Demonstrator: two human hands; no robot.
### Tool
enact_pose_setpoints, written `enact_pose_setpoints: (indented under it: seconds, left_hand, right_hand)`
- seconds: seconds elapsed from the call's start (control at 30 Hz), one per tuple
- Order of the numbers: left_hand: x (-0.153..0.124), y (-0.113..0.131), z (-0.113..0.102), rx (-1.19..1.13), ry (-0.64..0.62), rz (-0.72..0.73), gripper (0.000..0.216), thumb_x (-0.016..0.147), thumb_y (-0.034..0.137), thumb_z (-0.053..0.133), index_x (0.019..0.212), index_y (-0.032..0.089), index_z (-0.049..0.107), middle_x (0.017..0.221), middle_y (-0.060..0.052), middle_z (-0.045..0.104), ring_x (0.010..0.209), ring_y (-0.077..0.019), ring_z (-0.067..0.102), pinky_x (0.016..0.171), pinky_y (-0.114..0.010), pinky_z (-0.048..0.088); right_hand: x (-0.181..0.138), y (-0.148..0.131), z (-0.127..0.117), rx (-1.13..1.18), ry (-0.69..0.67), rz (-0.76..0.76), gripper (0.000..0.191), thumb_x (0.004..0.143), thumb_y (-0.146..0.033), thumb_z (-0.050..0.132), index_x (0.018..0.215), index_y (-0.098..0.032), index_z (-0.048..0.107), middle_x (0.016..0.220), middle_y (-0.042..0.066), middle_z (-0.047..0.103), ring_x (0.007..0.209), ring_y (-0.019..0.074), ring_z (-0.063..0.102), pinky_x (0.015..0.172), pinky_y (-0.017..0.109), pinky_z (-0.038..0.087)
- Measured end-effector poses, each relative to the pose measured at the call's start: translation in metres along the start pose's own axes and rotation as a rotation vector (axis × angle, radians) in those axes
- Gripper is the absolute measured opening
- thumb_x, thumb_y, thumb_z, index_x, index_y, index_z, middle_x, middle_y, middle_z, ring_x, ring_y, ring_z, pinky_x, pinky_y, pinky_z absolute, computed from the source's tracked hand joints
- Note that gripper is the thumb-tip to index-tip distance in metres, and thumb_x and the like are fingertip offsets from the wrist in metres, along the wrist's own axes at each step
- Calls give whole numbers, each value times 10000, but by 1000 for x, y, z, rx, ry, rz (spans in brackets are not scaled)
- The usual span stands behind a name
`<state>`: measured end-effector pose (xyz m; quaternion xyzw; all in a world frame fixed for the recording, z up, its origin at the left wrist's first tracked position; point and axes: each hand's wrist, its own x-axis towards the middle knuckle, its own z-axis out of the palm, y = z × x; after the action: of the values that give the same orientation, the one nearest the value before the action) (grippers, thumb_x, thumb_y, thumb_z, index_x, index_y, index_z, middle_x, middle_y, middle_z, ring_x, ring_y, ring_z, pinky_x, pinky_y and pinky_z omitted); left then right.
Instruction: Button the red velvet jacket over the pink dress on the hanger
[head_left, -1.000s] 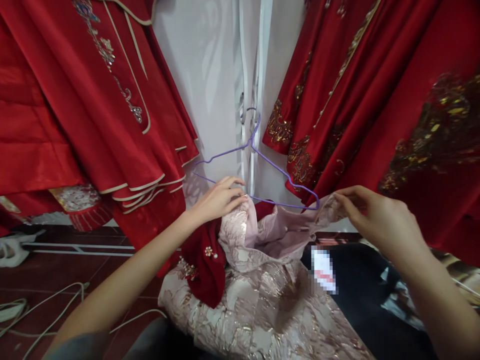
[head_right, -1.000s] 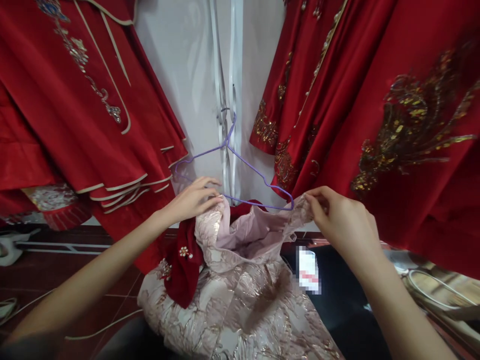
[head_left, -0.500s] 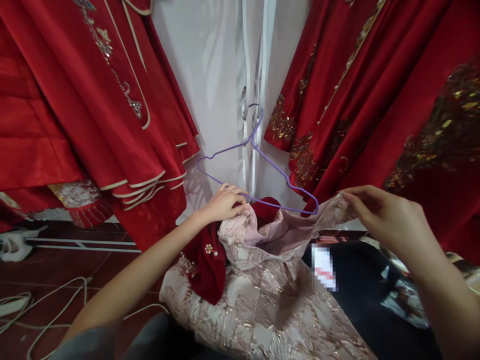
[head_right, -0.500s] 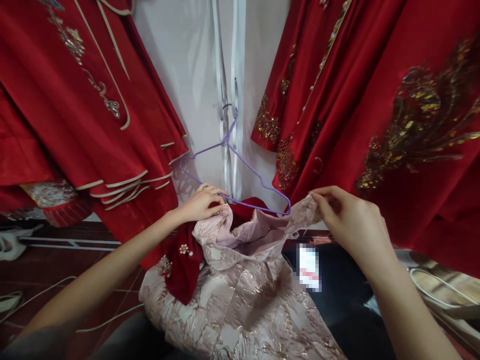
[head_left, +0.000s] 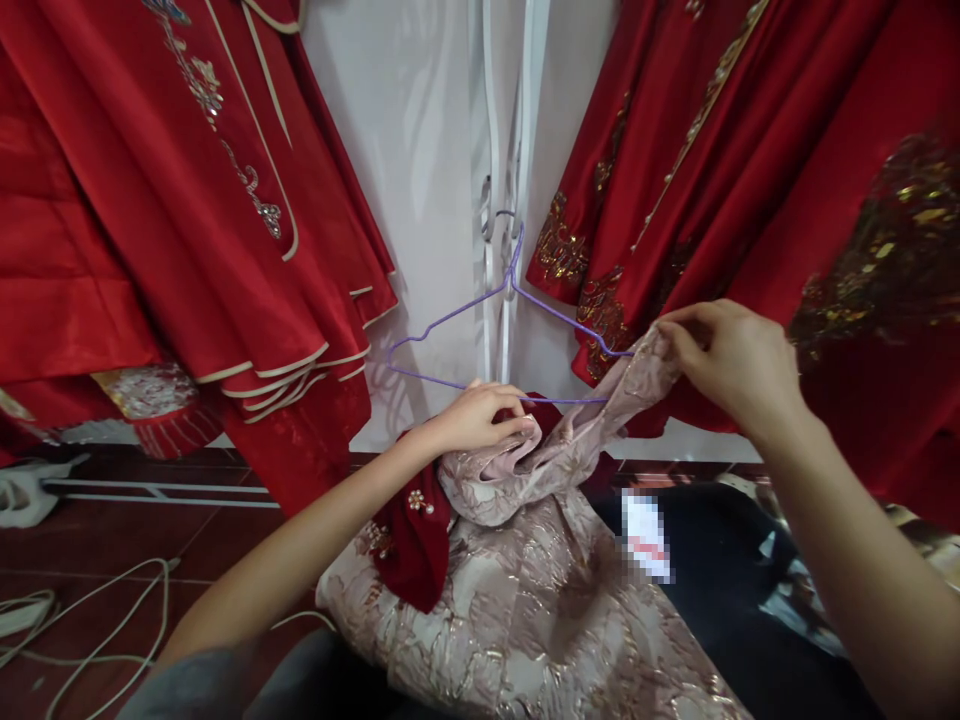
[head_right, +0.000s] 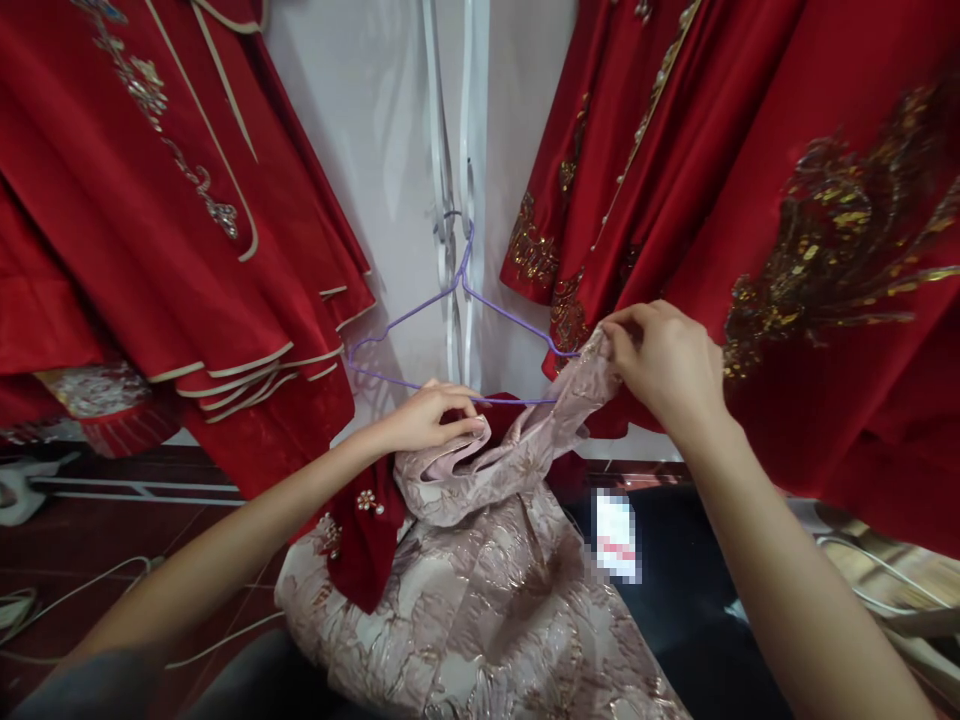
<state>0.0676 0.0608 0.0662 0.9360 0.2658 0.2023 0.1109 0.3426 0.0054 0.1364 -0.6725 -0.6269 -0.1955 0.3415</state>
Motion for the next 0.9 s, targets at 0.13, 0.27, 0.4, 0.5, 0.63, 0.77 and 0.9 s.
enact_pose_setpoints:
  seconds: [0.13, 0.27, 0.4, 0.5, 0.63, 0.77, 0.9]
  left_hand:
    - [7, 6, 4, -132, 44, 13, 265, 915, 390, 497, 817, 199, 653, 1051, -36, 690, 1148, -219, 557, 991, -394, 309]
    - [12, 11, 8, -289, 119, 4, 258, 931, 383, 463, 894, 193, 634, 1068, -48, 687, 1066, -187, 602, 960, -338, 376]
    - [11, 12, 8, -394, 163, -8, 265, 939, 396, 434, 979, 196, 603, 1099, -59, 679, 999, -161, 625, 914, -303, 423]
    - [7, 7, 5, -458, 251, -9, 259, 940, 388, 430, 937, 186, 591, 1163, -77, 649, 1069, -168, 596, 947, -302, 412]
    - [-11, -16, -5, -352, 660, -181, 247, 913, 394, 473, 889, 181, 595, 942, -39, 666, 907, -149, 599, 839, -251, 433]
    - [-50, -53, -20, -162, 1005, -473, 263, 860, 420, 541, 824, 169, 612, 733, 4, 603, 675, -122, 530, 651, -214, 408]
    - [-90, -87, -23, -102, 1099, -629, 305, 827, 458, 555, 820, 162, 631, 710, -1, 602, 642, -127, 509, 634, -224, 398]
  right_hand:
    - [9, -9, 19, 303, -3, -87, 214, 849, -352, 546, 916, -209, 691, 859, 62, 709, 747, 197, 638, 701, 301, 464]
    - [8, -20, 41, 328, 104, -126, 213, 876, -373, 502, 936, -232, 650, 945, 80, 681, 826, 239, 623, 725, 350, 460]
    - [7, -17, 58, 391, 9, -114, 252, 907, -425, 436, 996, -240, 583, 888, 79, 686, 766, 246, 631, 677, 346, 447]
    - [7, -12, 64, 395, -25, -112, 292, 913, -470, 412, 987, -243, 579, 840, 66, 692, 717, 240, 636, 653, 332, 433]
    - [10, -6, 63, 431, -45, -78, 304, 887, -495, 456, 918, -239, 616, 777, 45, 690, 681, 222, 632, 652, 318, 436]
    - [18, 1, 62, 486, -83, -54, 299, 862, -505, 495, 870, -240, 635, 780, 47, 698, 719, 236, 636, 667, 331, 450]
    - [22, 3, 64, 505, -77, -56, 299, 854, -508, 508, 867, -241, 642, 830, 53, 709, 770, 251, 640, 689, 345, 457]
